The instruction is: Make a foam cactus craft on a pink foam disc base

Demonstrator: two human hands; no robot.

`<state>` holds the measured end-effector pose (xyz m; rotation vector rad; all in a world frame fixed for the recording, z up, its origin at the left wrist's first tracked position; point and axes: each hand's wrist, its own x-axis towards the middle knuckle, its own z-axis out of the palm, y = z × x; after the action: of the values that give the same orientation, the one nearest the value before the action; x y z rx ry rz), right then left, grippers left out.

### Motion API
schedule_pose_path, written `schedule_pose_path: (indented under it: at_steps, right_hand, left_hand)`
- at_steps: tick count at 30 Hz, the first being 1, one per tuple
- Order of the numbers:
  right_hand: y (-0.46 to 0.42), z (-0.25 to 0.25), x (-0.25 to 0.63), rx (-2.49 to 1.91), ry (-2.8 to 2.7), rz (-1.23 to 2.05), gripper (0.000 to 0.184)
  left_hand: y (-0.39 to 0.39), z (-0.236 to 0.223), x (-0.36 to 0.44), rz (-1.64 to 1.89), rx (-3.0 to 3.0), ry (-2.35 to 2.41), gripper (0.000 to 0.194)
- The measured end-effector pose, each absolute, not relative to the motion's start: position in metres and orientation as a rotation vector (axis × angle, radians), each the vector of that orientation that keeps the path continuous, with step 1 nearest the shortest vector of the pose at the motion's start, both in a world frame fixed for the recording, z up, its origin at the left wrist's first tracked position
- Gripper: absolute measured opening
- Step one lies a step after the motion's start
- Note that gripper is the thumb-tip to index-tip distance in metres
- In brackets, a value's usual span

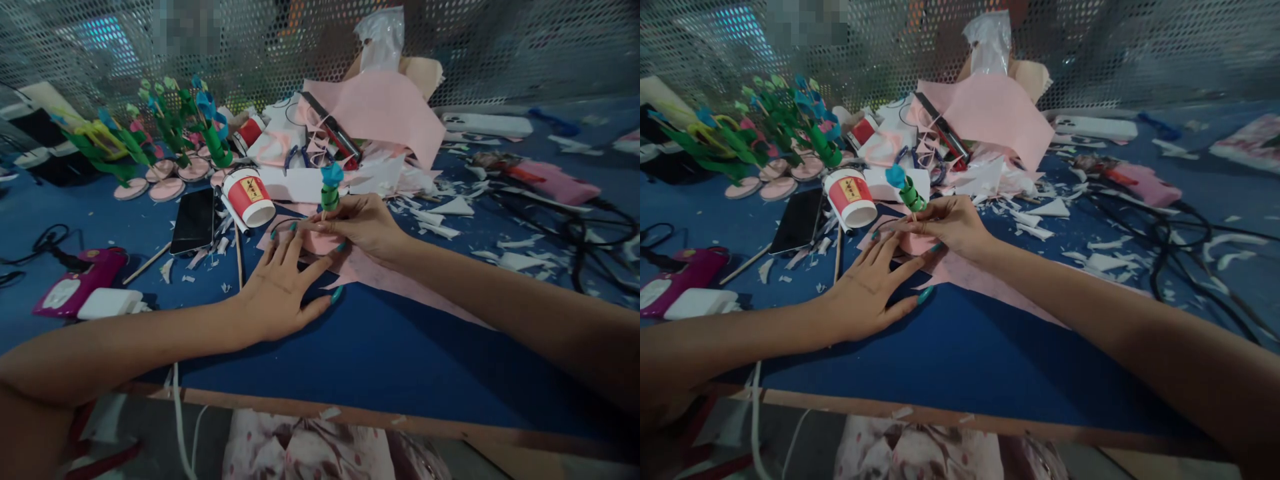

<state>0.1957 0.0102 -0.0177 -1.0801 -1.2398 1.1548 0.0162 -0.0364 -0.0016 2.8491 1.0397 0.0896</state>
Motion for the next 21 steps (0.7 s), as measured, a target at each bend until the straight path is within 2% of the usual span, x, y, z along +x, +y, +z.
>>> schedule_pose_path:
  at_steps: [9,16,19,21]
  right_hand:
    - [0.009,-0.013,0.193,-1.129,-1.165,1.201,0.038]
    - [0.009,-0.014,0.190,-1.061,-1.124,1.236,0.032]
    - [0.004,-0.014,0.189,-1.028,-1.067,1.271,0.023]
    - [0.002,-0.014,0.188,-1.005,-1.018,1.309,0.018]
  left_hand:
    - [-0.037,-0.004,0.014,0.201,2.914,1.029,0.056]
    - [-0.027,0.014,0.009,0.977,2.852,1.009,0.035]
    - [-0.017,0.028,0.011,1.144,2.641,1.066,0.049]
    - [-0.009,0.033,0.016,1.122,2.536,1.073,0.061]
